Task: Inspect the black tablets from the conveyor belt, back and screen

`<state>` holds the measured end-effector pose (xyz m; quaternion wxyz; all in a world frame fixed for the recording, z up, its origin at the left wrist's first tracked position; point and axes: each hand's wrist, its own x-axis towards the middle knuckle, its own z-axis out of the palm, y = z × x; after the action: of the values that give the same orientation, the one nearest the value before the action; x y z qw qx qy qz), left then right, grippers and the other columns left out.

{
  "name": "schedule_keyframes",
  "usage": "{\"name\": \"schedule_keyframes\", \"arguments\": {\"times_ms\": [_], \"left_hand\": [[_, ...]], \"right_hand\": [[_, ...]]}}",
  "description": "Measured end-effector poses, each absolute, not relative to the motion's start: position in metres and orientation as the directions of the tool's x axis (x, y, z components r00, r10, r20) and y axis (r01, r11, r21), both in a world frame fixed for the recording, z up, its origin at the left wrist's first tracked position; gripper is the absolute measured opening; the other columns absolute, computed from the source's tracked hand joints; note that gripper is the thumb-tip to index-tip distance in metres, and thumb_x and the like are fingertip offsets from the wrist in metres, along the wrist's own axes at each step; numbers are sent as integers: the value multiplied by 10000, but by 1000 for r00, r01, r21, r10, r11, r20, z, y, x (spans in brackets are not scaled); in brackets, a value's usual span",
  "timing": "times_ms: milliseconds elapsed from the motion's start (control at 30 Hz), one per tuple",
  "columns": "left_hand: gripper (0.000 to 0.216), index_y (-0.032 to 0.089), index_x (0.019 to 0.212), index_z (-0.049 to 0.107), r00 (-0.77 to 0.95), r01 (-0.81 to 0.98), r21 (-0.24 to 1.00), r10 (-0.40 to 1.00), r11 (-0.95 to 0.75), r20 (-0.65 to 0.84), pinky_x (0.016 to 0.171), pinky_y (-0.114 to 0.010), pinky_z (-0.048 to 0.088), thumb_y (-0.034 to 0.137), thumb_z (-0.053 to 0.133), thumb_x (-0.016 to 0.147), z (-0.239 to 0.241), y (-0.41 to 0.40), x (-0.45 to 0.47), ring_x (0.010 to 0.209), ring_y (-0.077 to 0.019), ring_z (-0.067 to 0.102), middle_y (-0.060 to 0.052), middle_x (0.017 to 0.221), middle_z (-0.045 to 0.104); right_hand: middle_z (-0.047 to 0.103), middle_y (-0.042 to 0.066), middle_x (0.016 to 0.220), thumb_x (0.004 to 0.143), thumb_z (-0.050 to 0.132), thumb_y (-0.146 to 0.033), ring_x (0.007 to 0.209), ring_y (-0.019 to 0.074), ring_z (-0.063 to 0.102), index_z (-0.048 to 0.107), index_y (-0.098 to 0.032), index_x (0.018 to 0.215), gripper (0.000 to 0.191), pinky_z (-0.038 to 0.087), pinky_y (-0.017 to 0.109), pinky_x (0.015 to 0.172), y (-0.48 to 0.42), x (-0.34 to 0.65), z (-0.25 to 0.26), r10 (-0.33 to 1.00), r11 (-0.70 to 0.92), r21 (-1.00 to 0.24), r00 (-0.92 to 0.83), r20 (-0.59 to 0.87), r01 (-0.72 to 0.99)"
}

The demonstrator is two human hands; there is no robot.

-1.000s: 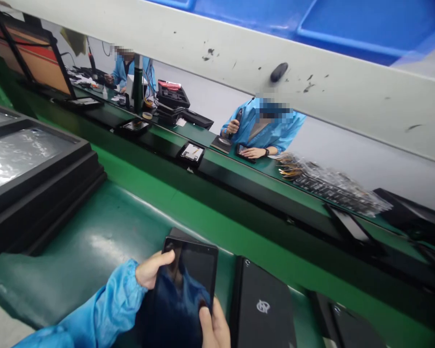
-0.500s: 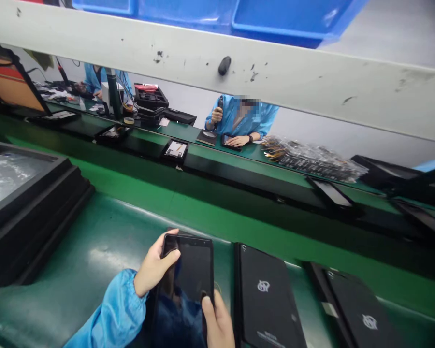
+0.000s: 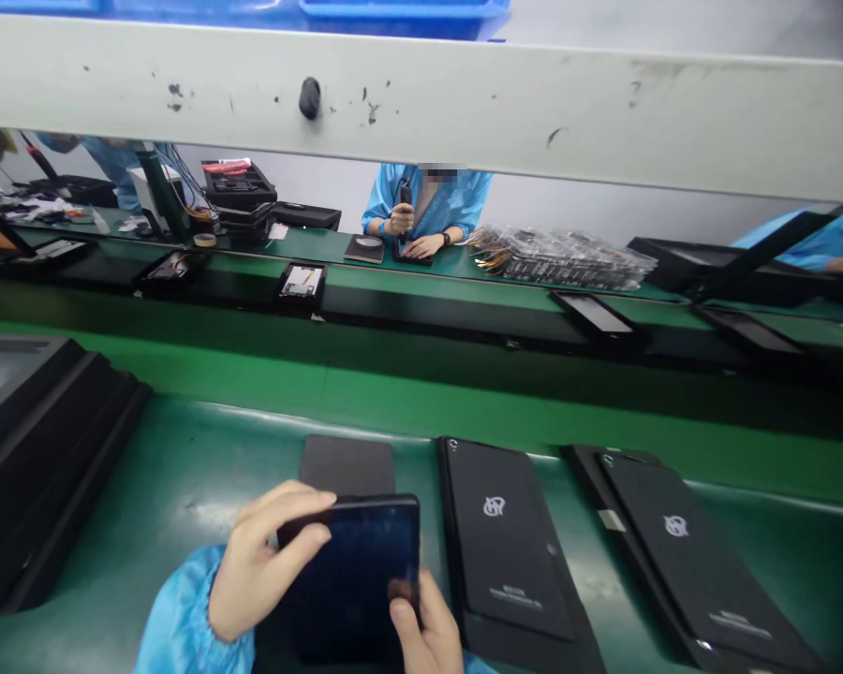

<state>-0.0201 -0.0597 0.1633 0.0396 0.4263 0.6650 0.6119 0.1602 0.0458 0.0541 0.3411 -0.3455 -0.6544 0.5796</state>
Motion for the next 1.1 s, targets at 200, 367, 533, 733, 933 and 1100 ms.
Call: {"name": "schedule_keyframes", "arguments": {"times_ms": [200,367,533,733,933,1100], "left_hand": [[556,413,1202,630,-404,657,714,688,-240,603,702,-277,577,60,710,779,189,-76,-7,802,-190,710,6,963,748],[528,362,1185,642,-326,716,651,704,-251,630,709,-292,580,38,707,773,194,-73,2,802,-194,699,-21,956,744],[301,186,1112,604,-294,728,615,674,-302,678,723,-258,587,46,625,847,191,-68,6,848,-157,691,-54,941,724],[195,147,1031,590,-249,771,555,654,-313,714,768,-240,576,45,608,867,187,-69,5,875,-133,677,-65,960,703],[249,151,1072,584,-242,772,546,643,-326,727,751,-253,585,25,604,857,185,-68,4,889,-139,671,-61,983,694],[237,154,1050,574,-232,768,541,639,-343,734,720,-264,598,17,585,857,189,-66,8,865,-143,670,-56,964,686]], "right_hand": [[685,68,840,941,537,-391,790,223,641,690,-208,934,239,519,299,723,64,151,82,685,227,-970,-693,223,-87],[700,40,941,952,558,-281,873,213,660,620,-313,1147,207,549,339,773,61,141,116,697,281,-912,-590,409,-299],[641,93,1092,976,510,-220,961,210,638,465,-232,1364,391,564,374,787,71,145,165,401,644,-613,-481,780,-457],[622,109,1083,934,502,-72,1061,220,580,635,-147,1047,190,552,370,840,76,148,193,218,845,-448,-575,788,-293],[650,47,907,973,516,-155,803,154,612,680,-217,958,176,532,292,666,61,137,183,377,813,-535,-491,786,-232],[655,47,851,966,512,-117,757,141,593,673,-180,921,179,515,277,608,62,134,191,329,842,-481,-475,816,-244]]}}
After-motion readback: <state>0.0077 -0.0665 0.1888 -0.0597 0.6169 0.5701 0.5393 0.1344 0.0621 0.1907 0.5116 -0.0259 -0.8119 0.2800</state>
